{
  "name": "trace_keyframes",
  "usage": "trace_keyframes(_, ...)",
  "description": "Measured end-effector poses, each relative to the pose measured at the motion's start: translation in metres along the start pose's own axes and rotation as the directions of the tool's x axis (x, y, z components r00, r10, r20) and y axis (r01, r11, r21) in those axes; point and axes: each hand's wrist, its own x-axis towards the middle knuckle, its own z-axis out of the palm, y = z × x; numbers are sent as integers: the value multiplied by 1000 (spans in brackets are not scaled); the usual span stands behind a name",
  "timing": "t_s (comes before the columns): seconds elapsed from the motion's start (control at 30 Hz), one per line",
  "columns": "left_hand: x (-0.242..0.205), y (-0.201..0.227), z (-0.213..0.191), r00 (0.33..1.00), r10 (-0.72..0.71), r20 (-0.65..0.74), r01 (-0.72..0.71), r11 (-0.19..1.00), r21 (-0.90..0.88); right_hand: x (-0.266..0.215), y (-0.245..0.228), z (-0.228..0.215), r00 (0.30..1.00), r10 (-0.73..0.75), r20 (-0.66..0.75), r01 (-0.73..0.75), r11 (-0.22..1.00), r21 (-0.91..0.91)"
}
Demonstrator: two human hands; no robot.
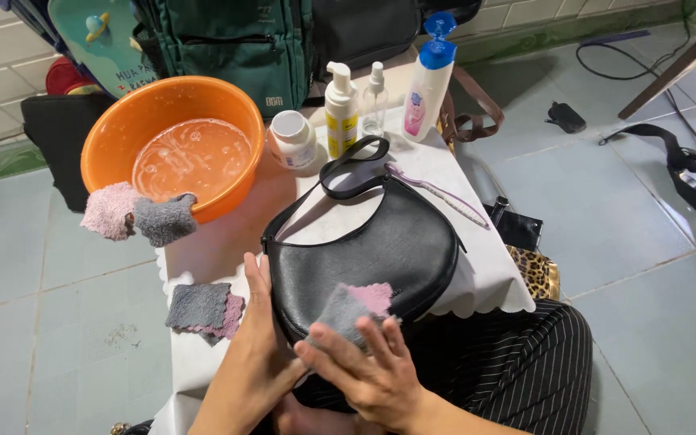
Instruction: Clean and condition a leather handbag using various cleaning solutions and a brush.
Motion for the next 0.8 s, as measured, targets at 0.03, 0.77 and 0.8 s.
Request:
trace_keyframes(0.03,3,0,-2,1000,-3,29,3,1000,-3,2,4,-1,995,-101,21,101,995,-16)
trace_keyframes(0.77,164,38,72,837,-481,262,285,791,541,20,44,-40,516,834,195,-628,213,748)
trace_keyframes(0.8,166,25,82,884,-411,223,249,817,520,16,34,-39,524,832,184,-647,248,721)
